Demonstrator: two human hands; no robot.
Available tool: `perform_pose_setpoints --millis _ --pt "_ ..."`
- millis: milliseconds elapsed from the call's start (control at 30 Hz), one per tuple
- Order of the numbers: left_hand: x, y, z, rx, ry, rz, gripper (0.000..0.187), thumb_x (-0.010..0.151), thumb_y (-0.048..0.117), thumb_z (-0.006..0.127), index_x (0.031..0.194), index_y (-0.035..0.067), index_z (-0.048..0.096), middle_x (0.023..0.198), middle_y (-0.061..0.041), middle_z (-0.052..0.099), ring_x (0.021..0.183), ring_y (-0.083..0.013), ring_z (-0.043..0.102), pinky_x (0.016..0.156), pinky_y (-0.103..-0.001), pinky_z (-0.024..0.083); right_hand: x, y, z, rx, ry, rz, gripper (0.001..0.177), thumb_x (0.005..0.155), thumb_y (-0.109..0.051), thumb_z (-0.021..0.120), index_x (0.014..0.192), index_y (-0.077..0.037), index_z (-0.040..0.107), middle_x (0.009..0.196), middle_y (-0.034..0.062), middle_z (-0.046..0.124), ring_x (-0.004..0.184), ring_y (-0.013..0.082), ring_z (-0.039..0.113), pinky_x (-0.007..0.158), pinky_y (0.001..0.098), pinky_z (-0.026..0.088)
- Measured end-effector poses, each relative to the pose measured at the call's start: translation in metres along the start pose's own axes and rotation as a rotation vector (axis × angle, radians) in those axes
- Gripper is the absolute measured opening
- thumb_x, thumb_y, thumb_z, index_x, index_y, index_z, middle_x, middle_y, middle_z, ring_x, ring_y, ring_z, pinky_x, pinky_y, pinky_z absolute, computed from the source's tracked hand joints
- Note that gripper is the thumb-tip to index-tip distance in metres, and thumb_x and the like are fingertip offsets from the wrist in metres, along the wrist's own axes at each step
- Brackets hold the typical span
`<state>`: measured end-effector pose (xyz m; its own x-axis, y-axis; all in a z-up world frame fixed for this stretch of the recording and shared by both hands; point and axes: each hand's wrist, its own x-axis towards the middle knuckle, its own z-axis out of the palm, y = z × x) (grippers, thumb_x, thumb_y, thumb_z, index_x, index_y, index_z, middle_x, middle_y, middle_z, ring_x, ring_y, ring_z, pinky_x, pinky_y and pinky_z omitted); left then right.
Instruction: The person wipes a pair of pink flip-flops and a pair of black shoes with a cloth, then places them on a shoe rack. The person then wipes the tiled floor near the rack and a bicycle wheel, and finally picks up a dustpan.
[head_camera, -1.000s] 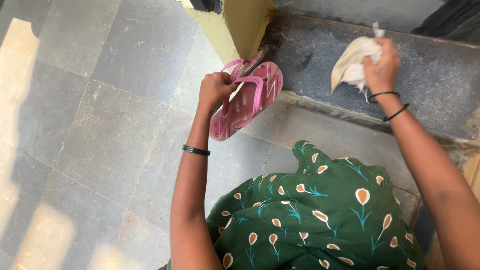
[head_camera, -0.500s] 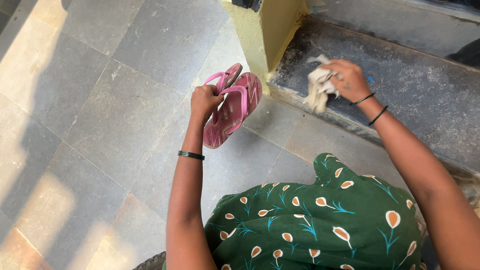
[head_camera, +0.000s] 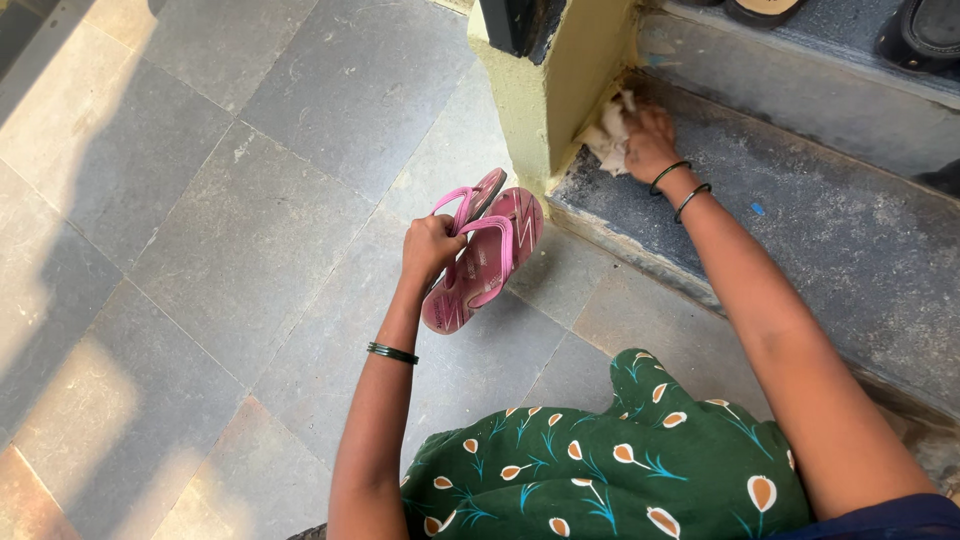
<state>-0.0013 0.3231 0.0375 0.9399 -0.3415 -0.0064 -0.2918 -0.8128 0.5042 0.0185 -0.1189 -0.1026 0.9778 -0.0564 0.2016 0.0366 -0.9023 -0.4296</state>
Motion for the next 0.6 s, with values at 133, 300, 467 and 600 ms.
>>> perform_pose_setpoints --millis 133,300,467,600 --pt "-0.005 -0.003 -0.001 0.016 -0.024 -0.028 0.022 0.074 0.025 0.075 0.086 0.006 0.079 0.074 -0.019 0.072 0.072 -0.0352 0.072 0.071 -0.046 0.056 -0.045 -0.066 -0.008 0.436 -0.550 -0.349 0.050 0.082 0.001 0.047 0.121 -0.009 0.078 0.138 0.0139 0.065 0.129 0.0293 0.055 0.108 0.0438 0.043" --pt "-0.007 0.002 -0.006 0.014 -0.047 -0.005 0.022 0.073 0.024 0.074 0.085 0.007 0.079 0.073 -0.019 0.072 0.070 -0.0335 0.073 0.071 -0.045 0.057 -0.095 -0.047 -0.081 0.374 -0.002 0.212 0.024 0.099 -0.012 0.060 0.117 -0.005 0.075 0.117 0.0157 0.075 0.094 0.0303 0.074 0.089 0.0413 0.060" --pt "-0.008 0.027 -0.002 0.022 -0.100 0.038 0.022 0.071 0.024 0.075 0.083 0.006 0.079 0.071 -0.019 0.071 0.068 -0.0328 0.072 0.069 -0.044 0.057 -0.140 -0.037 -0.094 -0.490 0.439 -0.169 0.046 0.069 -0.011 0.068 0.113 -0.010 0.079 0.121 0.0154 0.078 0.110 0.0294 0.073 0.090 0.0381 0.056" --pt "-0.007 0.045 -0.001 0.005 -0.122 0.059 0.023 0.071 0.025 0.075 0.085 0.007 0.080 0.070 -0.018 0.071 0.067 -0.0316 0.072 0.068 -0.042 0.058 -0.149 -0.034 -0.088 0.388 -0.121 0.028 0.035 0.076 -0.011 0.076 0.110 -0.008 0.080 0.115 0.0137 0.077 0.100 0.0281 0.073 0.094 0.0407 0.054"
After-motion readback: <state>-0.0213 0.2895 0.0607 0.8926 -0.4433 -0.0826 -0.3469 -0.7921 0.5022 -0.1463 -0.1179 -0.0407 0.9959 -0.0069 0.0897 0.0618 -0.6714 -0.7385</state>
